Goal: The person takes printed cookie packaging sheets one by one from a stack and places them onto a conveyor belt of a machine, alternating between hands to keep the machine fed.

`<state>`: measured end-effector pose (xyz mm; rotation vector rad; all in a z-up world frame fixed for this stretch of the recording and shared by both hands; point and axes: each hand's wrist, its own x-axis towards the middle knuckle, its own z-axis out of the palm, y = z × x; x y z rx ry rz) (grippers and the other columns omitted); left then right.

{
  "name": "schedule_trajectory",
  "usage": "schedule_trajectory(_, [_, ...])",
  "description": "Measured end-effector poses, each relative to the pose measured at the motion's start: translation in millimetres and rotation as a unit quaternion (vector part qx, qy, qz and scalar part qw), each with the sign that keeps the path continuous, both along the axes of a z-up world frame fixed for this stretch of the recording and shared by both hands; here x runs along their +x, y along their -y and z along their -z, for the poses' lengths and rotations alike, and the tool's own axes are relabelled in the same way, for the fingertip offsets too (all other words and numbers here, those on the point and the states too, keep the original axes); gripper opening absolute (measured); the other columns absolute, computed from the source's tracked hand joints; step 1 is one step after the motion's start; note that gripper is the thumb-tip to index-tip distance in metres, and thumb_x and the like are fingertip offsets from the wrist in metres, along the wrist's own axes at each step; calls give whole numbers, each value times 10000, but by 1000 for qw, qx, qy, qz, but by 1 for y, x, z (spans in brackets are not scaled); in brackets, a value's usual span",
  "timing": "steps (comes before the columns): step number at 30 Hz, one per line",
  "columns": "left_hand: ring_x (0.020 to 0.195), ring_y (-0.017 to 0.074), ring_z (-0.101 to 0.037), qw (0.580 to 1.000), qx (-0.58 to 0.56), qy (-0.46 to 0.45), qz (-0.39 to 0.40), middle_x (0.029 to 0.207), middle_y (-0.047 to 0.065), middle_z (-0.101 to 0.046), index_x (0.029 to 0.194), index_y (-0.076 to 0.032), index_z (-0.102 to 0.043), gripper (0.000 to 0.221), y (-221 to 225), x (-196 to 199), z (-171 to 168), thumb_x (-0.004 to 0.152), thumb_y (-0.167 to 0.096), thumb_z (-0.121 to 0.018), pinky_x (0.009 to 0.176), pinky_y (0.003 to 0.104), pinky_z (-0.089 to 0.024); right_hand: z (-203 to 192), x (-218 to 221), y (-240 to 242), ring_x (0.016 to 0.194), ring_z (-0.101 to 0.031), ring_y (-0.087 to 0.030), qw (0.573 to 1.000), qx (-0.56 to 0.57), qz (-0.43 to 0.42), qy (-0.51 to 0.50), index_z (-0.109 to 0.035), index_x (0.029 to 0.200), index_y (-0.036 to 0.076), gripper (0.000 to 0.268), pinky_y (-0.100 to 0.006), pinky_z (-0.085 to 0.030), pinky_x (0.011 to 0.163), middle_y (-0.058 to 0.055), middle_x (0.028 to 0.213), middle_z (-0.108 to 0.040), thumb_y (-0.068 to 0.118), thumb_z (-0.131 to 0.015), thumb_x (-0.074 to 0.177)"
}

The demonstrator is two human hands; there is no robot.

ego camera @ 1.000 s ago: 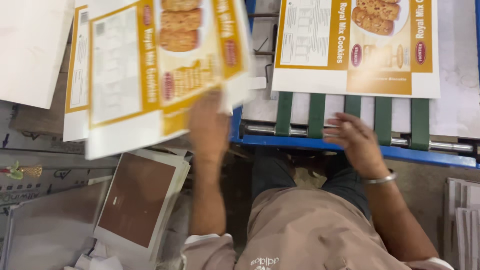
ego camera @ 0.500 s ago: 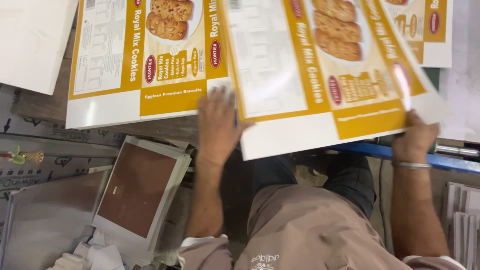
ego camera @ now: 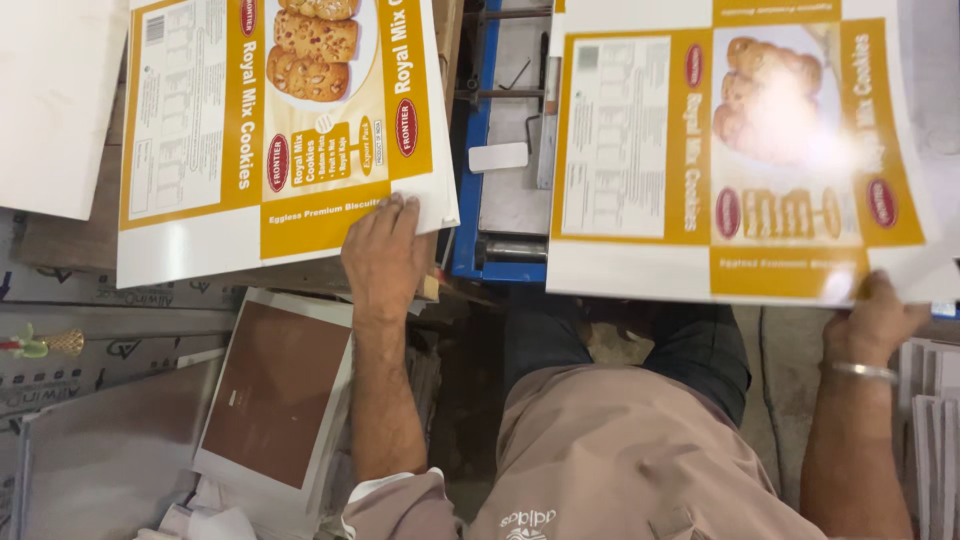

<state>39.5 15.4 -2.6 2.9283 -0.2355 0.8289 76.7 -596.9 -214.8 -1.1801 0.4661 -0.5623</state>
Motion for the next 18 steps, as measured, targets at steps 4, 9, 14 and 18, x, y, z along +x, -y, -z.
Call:
schedule_trajectory(4, [1126, 333, -683, 1000, 4, -14, -8, 1209, 156, -728, 1197, -44, -721, 428, -1, -5, -2, 784, -127, -800, 952, 459, -531, -21, -58, -32, 1317, -677, -279, 1000, -21, -8, -9, -495, 1493, -49, 498, -379, -592, 1138, -162, 1474, -616, -124, -517, 1001])
schedule_trajectory(9, [1100, 330, -684, 1000, -1, -26, -14, 1201, 149, -729, 1177, -54, -722, 447, -2, -6, -9, 746, -111, -824, 943, 455, -533, -41, -83, -53, 1312, -668, -260, 999, -36, -9, -15, -535, 1478, -59, 454, -366, -568, 1147, -154, 1459, -630, -102, -520, 1026])
schedule_trajectory(14, [1059, 316, -686, 999, -8, -32, -14, 1170, 126, -735, 1167, -70, -726, 462, -3, -4, -10, 728, -116, -862, 916, 441, -535, -23, -46, -43, 1304, -653, -278, 992, -117, -22, 34, -555, 1463, -98, 407, -383, -542, 1158, -183, 1454, -633, -108, -546, 1056])
schedule_trajectory(18, [1059, 312, -687, 999, -10, -33, -20, 1170, 123, -739, 1160, -72, -727, 494, -3, -5, -9, 693, -136, -879, 913, 441, -531, -6, -3, -32, 1280, -681, -284, 998, -50, -16, 26, -525, 1465, -105, 385, -394, -563, 1149, -174, 1423, -652, -54, -569, 1085])
